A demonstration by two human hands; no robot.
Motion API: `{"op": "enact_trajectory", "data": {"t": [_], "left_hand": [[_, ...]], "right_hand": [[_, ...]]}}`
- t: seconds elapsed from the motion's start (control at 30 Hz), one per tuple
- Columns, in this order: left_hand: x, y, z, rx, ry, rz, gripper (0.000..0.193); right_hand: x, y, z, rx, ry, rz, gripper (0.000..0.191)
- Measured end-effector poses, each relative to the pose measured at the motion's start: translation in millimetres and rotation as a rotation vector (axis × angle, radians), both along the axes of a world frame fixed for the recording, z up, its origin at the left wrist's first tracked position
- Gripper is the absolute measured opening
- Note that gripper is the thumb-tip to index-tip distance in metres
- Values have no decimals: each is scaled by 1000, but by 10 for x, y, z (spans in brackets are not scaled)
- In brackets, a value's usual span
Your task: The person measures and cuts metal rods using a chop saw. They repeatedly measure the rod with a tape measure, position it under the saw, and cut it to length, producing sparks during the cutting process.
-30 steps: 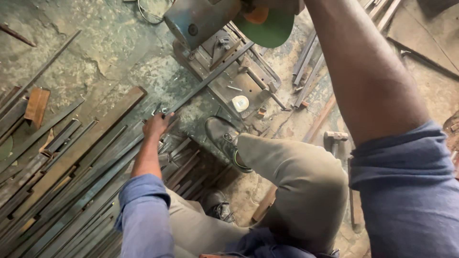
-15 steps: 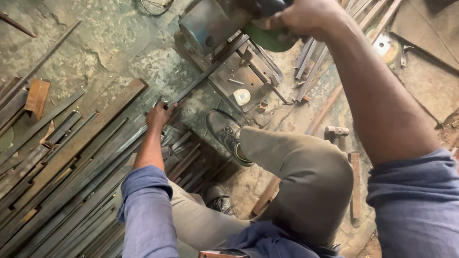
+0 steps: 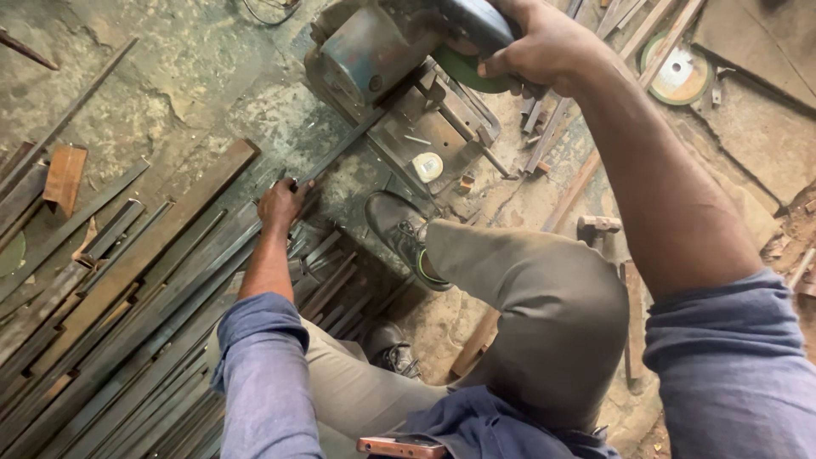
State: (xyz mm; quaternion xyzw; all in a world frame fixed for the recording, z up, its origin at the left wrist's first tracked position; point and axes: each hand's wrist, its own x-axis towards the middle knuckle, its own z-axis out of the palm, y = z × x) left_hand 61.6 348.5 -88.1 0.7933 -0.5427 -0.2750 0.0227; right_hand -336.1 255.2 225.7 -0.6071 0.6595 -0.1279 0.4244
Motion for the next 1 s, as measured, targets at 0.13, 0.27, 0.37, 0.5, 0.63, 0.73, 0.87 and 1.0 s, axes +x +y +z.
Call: {"op": "enact_trajectory", "data": {"t": [0.13,0.27,0.37,0.5,0.63,0.73,0.87,1.0], "left_hand": [[9,33,-31,-77,7,-24,67],[14,62,-26,-47,2,1,67],[19,71,-16,-51,-6,-3,67],[28,79,-7,-58,-12,-19,67],[38,48,4,-12,-27,-44,66],[21,44,0,-66,-7,-26,68],[-12,36,6,-44,-12,-28,70],[-39,34,23,-5,-10,6,72]], "right_hand": [[-63,6,-102,-7,-14,-5,85],[-137,4,-252,-59,-111,45,86],[-143,-2,-301,-119,-138,79,89],[-95,46,-207,-36,-58,25,88],[11,20,-22,34,-59,35,84],[61,-68,84,46,-8,24,83],[66,-146,121,79,62,6,69],[21,-72,63,35,22,17,80]]}}
